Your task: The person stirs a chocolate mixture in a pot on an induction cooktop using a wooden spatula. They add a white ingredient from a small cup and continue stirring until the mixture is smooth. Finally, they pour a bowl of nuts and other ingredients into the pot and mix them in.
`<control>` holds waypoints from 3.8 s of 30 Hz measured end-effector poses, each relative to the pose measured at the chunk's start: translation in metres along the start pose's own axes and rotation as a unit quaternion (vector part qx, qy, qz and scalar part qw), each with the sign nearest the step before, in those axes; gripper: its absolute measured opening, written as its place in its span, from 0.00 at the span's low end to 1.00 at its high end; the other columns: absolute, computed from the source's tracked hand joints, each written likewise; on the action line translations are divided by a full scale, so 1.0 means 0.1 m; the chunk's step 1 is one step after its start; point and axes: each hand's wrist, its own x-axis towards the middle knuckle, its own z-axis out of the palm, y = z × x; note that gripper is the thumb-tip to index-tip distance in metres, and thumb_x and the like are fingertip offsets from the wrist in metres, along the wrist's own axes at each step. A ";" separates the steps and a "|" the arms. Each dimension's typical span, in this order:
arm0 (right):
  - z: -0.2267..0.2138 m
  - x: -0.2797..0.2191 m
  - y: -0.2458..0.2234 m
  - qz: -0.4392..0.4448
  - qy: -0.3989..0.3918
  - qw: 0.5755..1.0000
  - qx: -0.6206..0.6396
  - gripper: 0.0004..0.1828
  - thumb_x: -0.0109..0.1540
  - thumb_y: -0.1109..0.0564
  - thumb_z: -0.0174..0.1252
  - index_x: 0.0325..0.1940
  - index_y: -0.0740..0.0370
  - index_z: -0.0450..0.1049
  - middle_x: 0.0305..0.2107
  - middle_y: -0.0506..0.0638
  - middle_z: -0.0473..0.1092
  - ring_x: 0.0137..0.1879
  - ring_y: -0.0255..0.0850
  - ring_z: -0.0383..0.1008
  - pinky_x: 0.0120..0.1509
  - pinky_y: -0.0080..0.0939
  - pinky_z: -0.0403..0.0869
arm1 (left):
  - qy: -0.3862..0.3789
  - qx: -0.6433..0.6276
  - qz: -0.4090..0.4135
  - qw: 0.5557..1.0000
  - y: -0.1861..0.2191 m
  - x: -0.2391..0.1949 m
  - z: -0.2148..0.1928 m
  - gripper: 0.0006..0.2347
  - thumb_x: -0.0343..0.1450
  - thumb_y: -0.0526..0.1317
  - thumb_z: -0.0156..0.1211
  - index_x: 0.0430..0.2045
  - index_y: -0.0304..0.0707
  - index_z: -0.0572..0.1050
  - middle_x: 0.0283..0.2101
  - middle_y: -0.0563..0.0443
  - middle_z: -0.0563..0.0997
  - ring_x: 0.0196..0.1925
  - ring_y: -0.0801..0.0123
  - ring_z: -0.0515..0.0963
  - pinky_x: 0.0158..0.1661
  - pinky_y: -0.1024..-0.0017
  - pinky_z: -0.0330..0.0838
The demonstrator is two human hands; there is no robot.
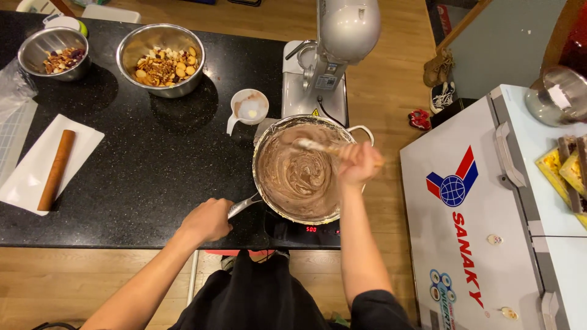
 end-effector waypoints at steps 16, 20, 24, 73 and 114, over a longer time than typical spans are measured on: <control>0.16 0.64 -1.38 0.090 -0.194 0.966 -0.146 0.31 0.75 0.64 0.49 0.19 0.46 0.50 0.11 0.42 0.40 0.13 0.39 0.39 0.21 0.37 0.49 | 0.003 -0.027 -0.005 1.000 0.10 -0.09 0.07 0.17 0.69 0.39 0.78 0.51 0.33 0.89 0.50 0.24 0.91 0.56 0.25 0.91 0.51 0.39 0.87; -0.12 0.43 -0.52 0.003 -0.067 0.996 -0.062 0.24 0.79 0.56 0.50 0.29 0.45 0.55 0.09 0.43 0.46 0.13 0.42 0.52 0.26 0.44 0.59 | -0.004 -0.035 -0.014 0.999 0.15 -0.14 0.11 0.18 0.69 0.40 0.78 0.52 0.34 0.89 0.51 0.24 0.91 0.57 0.25 0.90 0.54 0.41 0.87; -0.01 -0.25 -0.21 0.083 -0.048 0.995 -0.028 0.28 0.78 0.51 0.49 0.24 0.45 0.53 0.09 0.42 0.45 0.13 0.43 0.52 0.28 0.43 0.60 | 0.013 -0.034 -0.030 0.999 0.05 -0.03 0.31 0.17 0.69 0.42 0.78 0.50 0.37 0.89 0.50 0.26 0.91 0.57 0.26 0.91 0.53 0.40 0.87; 0.25 -0.51 -1.24 0.215 0.148 0.960 -0.101 0.27 0.68 0.49 0.63 0.22 0.42 0.55 0.10 0.43 0.49 0.14 0.37 0.52 0.21 0.38 0.61 | -0.024 -0.055 -0.105 0.993 0.41 -0.38 0.06 0.21 0.70 0.46 0.77 0.59 0.45 0.89 0.55 0.26 0.91 0.63 0.30 0.89 0.61 0.41 0.85; 1.65 0.89 -2.72 0.506 -0.155 0.500 -0.685 0.24 0.68 0.50 0.72 0.50 0.81 0.89 0.34 0.70 0.86 0.31 0.48 0.82 0.38 0.43 0.82 | -0.144 -0.280 0.097 0.944 -0.23 0.70 0.83 0.18 0.75 0.48 0.76 0.41 0.28 0.80 0.22 0.36 0.80 0.11 0.59 0.80 0.10 0.70 0.74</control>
